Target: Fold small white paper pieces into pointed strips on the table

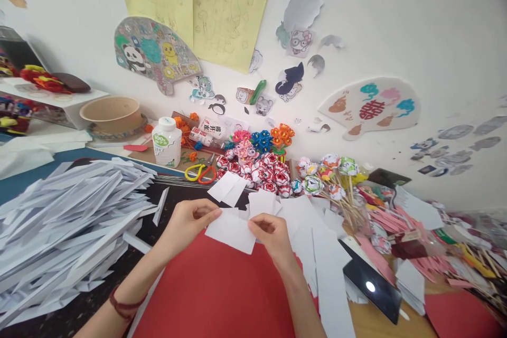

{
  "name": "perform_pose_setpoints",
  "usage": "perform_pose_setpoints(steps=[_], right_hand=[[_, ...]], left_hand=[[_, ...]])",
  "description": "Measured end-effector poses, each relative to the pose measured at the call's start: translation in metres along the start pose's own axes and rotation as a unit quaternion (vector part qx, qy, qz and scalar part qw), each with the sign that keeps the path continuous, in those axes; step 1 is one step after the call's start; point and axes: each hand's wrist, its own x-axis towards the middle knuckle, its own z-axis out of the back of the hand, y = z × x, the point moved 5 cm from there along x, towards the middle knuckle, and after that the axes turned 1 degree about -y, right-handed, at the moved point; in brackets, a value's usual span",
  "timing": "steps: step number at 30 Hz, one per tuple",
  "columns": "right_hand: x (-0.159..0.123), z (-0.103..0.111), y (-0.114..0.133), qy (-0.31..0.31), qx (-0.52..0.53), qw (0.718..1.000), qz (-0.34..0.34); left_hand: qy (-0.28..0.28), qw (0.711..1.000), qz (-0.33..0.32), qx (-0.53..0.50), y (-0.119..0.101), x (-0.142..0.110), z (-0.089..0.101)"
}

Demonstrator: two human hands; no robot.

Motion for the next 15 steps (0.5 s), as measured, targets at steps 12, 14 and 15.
perform_pose_setpoints(steps=[12, 14, 15], right_hand=[[-0.003, -0.028, 0.003, 0.138, -0.057, 0.989, -0.004], [-0.003, -0.03, 0.002, 0.136, -0.044, 0.99, -0.007], [-0.003, -0.032, 0.001, 0.134, -0.037, 0.99, -0.01]], left_hand=[[0.094, 0.985, -0.083, 0.122, -0.012, -0.008, -0.03], [0.086, 0.982, -0.092, 0.142, -0.013, -0.01, -0.033], [0.08, 0.98, -0.097, 0.153, -0.014, -0.01, -0.034]])
